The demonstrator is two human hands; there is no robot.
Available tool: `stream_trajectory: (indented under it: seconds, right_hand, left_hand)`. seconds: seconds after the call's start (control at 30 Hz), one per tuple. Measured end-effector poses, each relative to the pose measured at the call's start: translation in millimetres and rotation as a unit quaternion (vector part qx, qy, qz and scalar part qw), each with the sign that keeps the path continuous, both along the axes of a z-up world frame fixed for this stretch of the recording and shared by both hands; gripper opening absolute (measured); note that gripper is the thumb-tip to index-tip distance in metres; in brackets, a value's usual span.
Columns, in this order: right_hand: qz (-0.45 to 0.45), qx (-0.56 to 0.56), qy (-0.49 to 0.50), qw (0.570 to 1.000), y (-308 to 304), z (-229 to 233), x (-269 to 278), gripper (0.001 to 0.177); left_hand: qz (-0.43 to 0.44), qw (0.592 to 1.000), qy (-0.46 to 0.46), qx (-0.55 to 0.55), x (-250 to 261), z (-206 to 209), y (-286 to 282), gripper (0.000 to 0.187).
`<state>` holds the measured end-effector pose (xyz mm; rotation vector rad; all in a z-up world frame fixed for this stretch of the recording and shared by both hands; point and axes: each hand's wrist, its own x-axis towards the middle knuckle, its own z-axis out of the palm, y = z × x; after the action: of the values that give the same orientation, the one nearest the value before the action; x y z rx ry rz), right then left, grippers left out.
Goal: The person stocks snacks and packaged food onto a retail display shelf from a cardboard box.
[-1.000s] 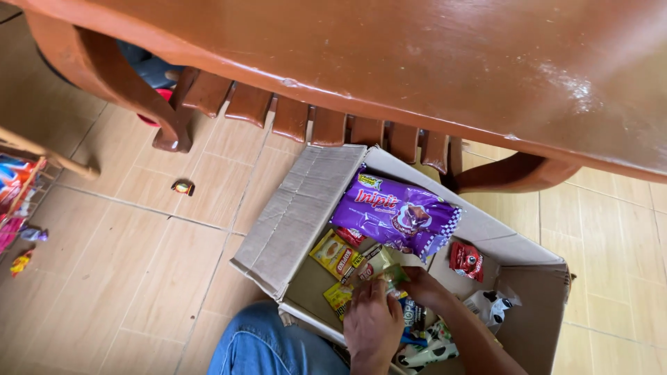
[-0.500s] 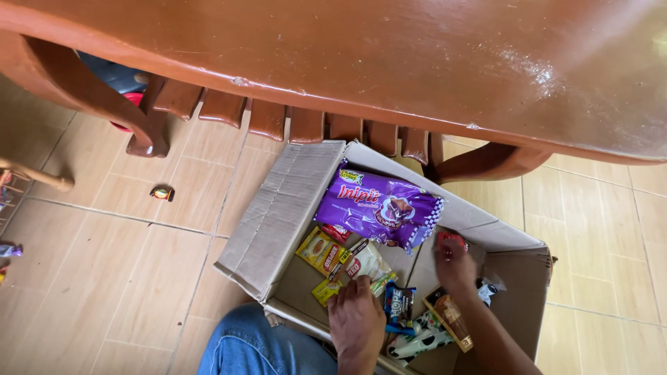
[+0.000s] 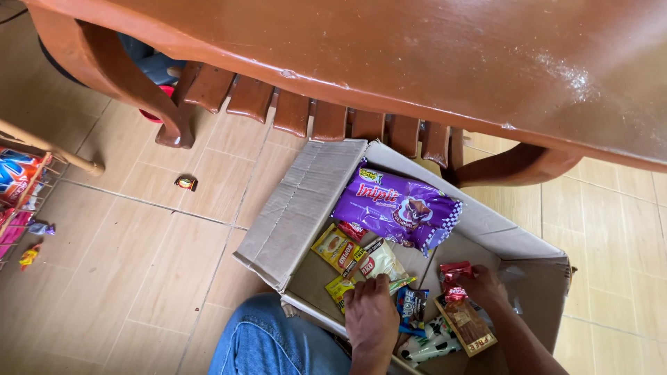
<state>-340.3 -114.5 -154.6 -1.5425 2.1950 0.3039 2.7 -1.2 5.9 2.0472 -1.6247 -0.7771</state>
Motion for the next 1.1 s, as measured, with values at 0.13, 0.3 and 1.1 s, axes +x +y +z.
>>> stream_trajectory:
  seconds: [0.13,0.3,1.1]
  right_hand:
    - [-0.003,-0.077,-0.022,0.997,12.8,2.8,-4.5,0.06]
    - [-0.031,-0.171,-0.133,0.976,24.0,63.0,31.0,0.046]
    - [0.112,-0.2,-0.651,0.724,-40.2,240.1,387.5,0.015]
  left_hand:
    - [-0.001,1.0,0.005,-0.013,-0.4,0.4,-0.4,0.022]
    - [0.076,0.993,0.08,-0.042,2.6,2.5,2.1,0.026]
    - [0.348,0.817,0.245,-0.39,268.9,163.9,56.2,0.013]
